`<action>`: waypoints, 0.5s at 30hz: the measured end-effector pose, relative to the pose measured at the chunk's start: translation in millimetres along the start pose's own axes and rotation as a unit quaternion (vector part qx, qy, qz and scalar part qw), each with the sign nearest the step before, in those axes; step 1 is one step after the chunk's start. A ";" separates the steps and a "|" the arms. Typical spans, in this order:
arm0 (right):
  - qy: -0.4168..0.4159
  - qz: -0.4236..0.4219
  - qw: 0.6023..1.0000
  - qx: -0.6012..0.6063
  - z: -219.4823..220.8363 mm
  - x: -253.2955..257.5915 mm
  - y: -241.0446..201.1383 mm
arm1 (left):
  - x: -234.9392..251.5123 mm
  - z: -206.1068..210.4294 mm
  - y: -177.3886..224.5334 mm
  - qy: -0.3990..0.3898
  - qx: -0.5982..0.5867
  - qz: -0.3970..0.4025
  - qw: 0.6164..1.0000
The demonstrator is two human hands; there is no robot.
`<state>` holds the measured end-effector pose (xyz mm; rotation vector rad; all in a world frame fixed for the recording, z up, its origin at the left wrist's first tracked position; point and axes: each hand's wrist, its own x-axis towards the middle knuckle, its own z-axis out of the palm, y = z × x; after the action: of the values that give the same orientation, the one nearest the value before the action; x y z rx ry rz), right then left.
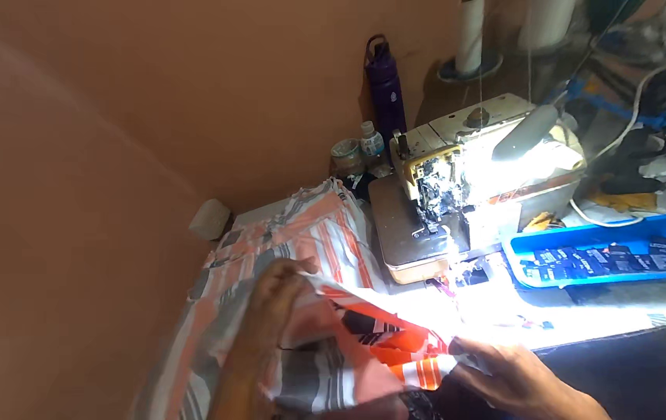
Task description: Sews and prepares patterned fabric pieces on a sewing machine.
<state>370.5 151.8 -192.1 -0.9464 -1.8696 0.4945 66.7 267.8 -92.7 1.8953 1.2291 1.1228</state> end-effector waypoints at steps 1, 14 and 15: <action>0.011 -0.009 1.000 0.022 -2.6 7.8 -2.0 | 5.5 -9.5 17.1 0.036 -0.023 0.006 0.999; 0.114 -0.131 0.963 0.205 -30.5 141.3 -43.6 | 39.7 -119.8 153.4 0.212 0.131 0.218 0.944; 0.108 -0.136 0.962 0.211 -33.5 146.0 -45.6 | 35.0 -119.8 159.8 0.231 0.128 0.199 0.944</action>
<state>345.3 236.1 -62.6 -0.4313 -1.5778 0.5662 32.4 243.8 105.7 2.2206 1.3170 1.7755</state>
